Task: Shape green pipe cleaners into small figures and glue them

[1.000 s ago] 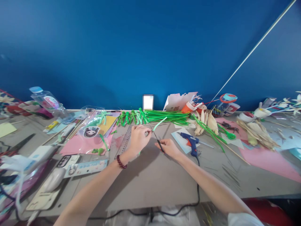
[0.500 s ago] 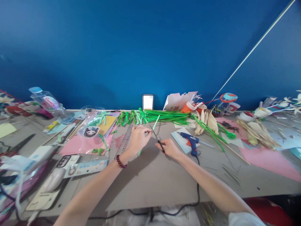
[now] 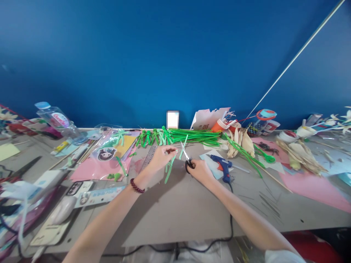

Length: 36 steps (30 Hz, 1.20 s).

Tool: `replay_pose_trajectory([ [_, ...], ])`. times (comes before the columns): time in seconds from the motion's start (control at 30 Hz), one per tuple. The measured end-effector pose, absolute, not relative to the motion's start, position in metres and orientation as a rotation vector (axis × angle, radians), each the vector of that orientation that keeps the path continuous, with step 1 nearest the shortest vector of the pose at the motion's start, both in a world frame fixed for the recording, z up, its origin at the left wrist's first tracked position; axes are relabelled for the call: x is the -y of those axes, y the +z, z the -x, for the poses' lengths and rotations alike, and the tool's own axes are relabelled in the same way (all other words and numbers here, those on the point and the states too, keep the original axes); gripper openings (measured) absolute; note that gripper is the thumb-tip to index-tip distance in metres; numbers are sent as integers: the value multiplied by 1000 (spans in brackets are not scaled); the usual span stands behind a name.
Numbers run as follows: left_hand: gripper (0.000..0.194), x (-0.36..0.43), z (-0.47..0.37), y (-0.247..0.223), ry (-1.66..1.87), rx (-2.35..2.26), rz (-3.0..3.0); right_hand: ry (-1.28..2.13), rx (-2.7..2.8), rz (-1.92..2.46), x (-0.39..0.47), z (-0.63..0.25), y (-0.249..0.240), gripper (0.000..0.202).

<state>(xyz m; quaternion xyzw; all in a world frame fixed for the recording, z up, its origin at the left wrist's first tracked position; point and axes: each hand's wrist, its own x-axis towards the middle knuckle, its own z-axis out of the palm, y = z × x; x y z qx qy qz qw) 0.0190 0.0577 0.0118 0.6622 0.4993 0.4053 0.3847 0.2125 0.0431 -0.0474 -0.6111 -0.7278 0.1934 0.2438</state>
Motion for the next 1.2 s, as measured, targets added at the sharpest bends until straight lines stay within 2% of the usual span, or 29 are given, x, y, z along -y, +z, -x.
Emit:
replay_pose_trajectory([
  [0.27,23,-63,-14,9,1034,-1251,-1600,554,1999,1710,-46,-216,-54,18],
  [0.57,26,-66,-12,11,1104,-1311,-1457,519,2187,1669,-43,-215,-49,20],
  [0.9,27,-63,-9,13,1045,-1367,-1433,618,2135,1572,-45,-214,-52,7],
  [1.2,24,-65,-13,10,1013,-1250,-1256,778,2064,1432,-41,-214,-38,12],
])
